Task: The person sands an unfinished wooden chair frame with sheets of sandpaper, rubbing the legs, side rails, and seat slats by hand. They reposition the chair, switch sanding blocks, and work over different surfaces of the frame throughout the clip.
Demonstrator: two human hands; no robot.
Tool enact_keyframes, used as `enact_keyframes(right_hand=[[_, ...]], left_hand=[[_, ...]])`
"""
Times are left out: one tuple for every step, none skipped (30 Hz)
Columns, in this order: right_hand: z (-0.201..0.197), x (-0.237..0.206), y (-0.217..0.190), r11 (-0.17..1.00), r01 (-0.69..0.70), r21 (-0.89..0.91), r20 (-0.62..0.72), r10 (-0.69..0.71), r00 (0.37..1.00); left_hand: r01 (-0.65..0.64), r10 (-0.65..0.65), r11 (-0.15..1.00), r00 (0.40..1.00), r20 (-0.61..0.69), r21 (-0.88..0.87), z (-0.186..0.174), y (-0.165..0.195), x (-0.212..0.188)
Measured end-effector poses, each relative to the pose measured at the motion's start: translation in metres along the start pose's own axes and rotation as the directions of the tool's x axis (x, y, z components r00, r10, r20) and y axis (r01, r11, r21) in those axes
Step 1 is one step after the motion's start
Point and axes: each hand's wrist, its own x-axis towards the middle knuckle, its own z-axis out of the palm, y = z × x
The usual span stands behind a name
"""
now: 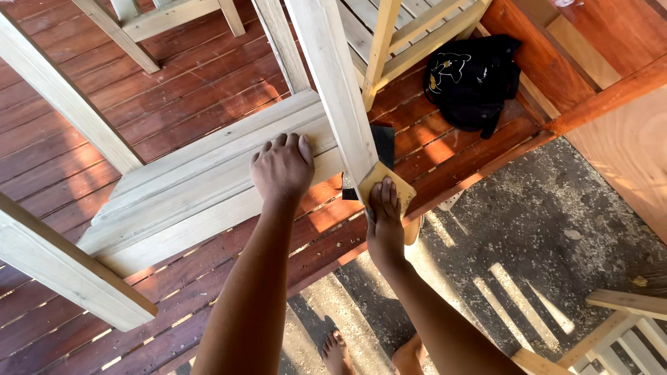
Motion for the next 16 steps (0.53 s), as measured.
enact_keyframes(right_hand=[[0.001, 0.004, -0.001, 1.000, -0.006, 0.013, -0.015, 0.006, 1.000], [0.003, 0.013, -0.002, 1.000, -0.015, 0.024, -0.025, 0.016, 1.000], [0.005, 0.025, -0.002, 0.999, -0.019, 0.036, -0.040, 0.020, 0.999], [0.007, 0.042, -0.002, 0.999, -0.001, 0.054, -0.053, 0.004, 0.999], [0.008, 0.058, -0.002, 0.997, 0.016, 0.072, -0.064, -0.011, 0.998], [0.008, 0.061, -0.004, 0.996, 0.025, 0.089, -0.067, -0.019, 0.998], [0.008, 0.053, -0.006, 0.995, 0.023, 0.094, -0.065, -0.017, 0.998], [0.007, 0.043, -0.007, 0.995, 0.023, 0.095, -0.064, -0.017, 0.998], [0.006, 0.035, -0.006, 0.995, 0.030, 0.095, -0.069, -0.024, 0.997], [0.004, 0.023, -0.004, 0.997, 0.067, 0.040, -0.041, -0.066, 0.997], [-0.001, 0.007, -0.002, 0.994, 0.106, -0.013, -0.010, -0.106, 0.994], [-0.003, -0.004, 0.000, 0.988, 0.139, -0.065, 0.029, -0.137, 0.990], [-0.001, -0.008, 0.003, 0.990, 0.132, -0.053, 0.029, -0.130, 0.991], [0.001, -0.011, 0.006, 0.991, 0.127, -0.040, 0.027, -0.126, 0.992], [0.005, -0.010, 0.009, 0.992, 0.124, -0.028, 0.022, -0.123, 0.992], [0.011, -0.007, 0.011, 0.996, 0.090, 0.012, -0.004, -0.090, 0.996]], left_hand=[[0.002, -0.002, 1.000, 1.000, 0.002, 0.007, -0.001, 0.000, -0.001], [-0.002, 0.002, 1.000, 1.000, 0.002, -0.001, -0.002, 0.001, -0.005], [-0.006, 0.006, 1.000, 1.000, -0.005, -0.007, -0.002, 0.001, -0.006], [-0.013, 0.013, 1.000, 1.000, -0.022, -0.010, -0.003, 0.000, -0.001], [-0.014, 0.014, 1.000, 0.999, -0.034, -0.013, -0.004, 0.000, 0.003], [-0.014, 0.014, 1.000, 0.999, -0.036, -0.016, -0.004, -0.001, 0.003], [-0.015, 0.014, 1.000, 0.999, -0.032, -0.021, -0.004, -0.001, 0.000], [-0.016, 0.016, 1.000, 1.000, -0.024, -0.024, -0.004, 0.000, -0.005], [-0.017, 0.017, 0.999, 1.000, -0.023, -0.027, -0.004, 0.000, -0.006], [-0.023, 0.022, 0.999, 0.999, -0.033, -0.027, -0.005, 0.000, -0.003], [-0.024, 0.023, 0.999, 0.999, -0.040, -0.023, -0.005, -0.001, 0.001], [-0.024, 0.023, 1.000, 0.999, -0.038, -0.019, -0.004, -0.001, 0.000], [-0.023, 0.023, 1.000, 0.999, -0.033, -0.016, -0.003, -0.001, -0.002], [-0.027, 0.026, 1.000, 0.999, -0.041, -0.016, -0.002, -0.002, -0.003], [-0.032, 0.031, 0.999, 0.998, -0.052, -0.016, 0.000, -0.003, -0.001], [-0.035, 0.034, 0.999, 0.998, -0.060, -0.019, 0.003, -0.003, -0.001]])
